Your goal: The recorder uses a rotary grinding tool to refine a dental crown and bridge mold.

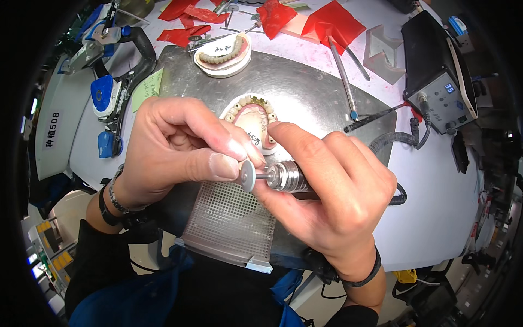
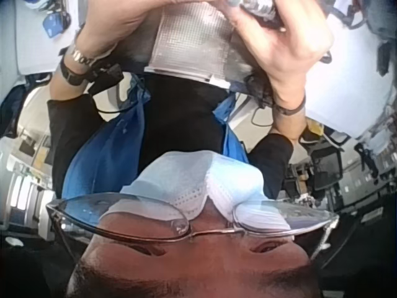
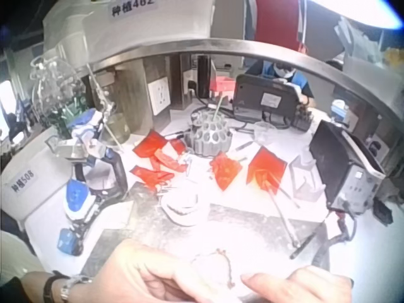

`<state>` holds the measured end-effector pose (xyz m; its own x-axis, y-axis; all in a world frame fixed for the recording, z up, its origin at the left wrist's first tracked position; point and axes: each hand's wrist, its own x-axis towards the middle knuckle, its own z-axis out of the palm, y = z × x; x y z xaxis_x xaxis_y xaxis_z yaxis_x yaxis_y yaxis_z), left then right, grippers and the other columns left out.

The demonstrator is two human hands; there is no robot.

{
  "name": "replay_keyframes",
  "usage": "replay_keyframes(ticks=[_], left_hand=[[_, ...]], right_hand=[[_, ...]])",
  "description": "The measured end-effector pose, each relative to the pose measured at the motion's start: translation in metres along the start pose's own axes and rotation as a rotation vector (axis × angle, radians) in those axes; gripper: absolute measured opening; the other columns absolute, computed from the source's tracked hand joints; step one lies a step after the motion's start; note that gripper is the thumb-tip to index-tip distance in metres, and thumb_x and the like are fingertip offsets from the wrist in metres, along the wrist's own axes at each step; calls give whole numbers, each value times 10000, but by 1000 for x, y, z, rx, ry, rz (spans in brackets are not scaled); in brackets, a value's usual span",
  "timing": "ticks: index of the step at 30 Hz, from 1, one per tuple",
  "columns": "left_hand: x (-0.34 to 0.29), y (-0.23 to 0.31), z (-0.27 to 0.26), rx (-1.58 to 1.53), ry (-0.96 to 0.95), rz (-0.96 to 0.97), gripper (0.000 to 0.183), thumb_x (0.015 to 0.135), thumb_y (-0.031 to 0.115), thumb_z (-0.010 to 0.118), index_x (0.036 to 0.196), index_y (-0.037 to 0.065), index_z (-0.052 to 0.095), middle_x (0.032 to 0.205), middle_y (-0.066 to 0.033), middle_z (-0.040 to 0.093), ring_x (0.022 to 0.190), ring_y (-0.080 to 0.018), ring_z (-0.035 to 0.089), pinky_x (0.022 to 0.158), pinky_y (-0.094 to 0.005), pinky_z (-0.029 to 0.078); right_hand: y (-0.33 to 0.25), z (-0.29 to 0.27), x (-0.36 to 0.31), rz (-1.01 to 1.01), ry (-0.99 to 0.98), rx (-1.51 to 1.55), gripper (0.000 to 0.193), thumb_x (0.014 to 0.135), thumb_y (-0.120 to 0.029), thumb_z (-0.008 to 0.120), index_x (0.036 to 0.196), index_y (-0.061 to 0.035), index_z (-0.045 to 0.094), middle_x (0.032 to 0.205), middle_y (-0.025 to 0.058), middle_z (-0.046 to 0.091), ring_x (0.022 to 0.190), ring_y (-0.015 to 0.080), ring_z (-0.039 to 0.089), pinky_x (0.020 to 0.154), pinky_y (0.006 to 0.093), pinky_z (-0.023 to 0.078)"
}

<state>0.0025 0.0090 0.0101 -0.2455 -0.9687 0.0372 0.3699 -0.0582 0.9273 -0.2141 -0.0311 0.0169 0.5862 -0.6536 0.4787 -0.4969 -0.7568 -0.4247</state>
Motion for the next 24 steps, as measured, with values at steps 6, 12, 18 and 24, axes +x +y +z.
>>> replay_keyframes(ticks=[6,12,18,24], left_hand=[[0,-1,-1,1,-7,22,151,829,-71,744,929,-43,635,983,-270,715,916,-272,734,838,-363,608],[1,-3,1,-11,-4,41,139,856,-52,729,949,-50,625,981,-274,712,903,-274,735,818,-362,614],[2,0,0,-114,26,-51,145,930,8,671,1035,-79,622,1015,-249,707,924,-261,732,796,-332,627],[0,1,3,-62,48,-55,245,896,-37,694,1125,-97,633,1066,-219,699,982,-253,723,866,-334,615]], right_hand=[[0,-1,0,-5,-9,-8,406,688,-237,871,979,13,739,768,80,679,562,138,517,515,271,386],[1,0,0,-13,19,-10,393,691,-249,872,954,11,738,768,77,679,562,140,521,514,272,389],[-3,-2,0,3,37,99,357,764,-243,847,972,19,723,782,91,688,578,127,534,528,265,397],[4,6,2,-31,122,118,360,794,-183,823,1059,27,697,876,105,703,644,123,585,580,239,437]])
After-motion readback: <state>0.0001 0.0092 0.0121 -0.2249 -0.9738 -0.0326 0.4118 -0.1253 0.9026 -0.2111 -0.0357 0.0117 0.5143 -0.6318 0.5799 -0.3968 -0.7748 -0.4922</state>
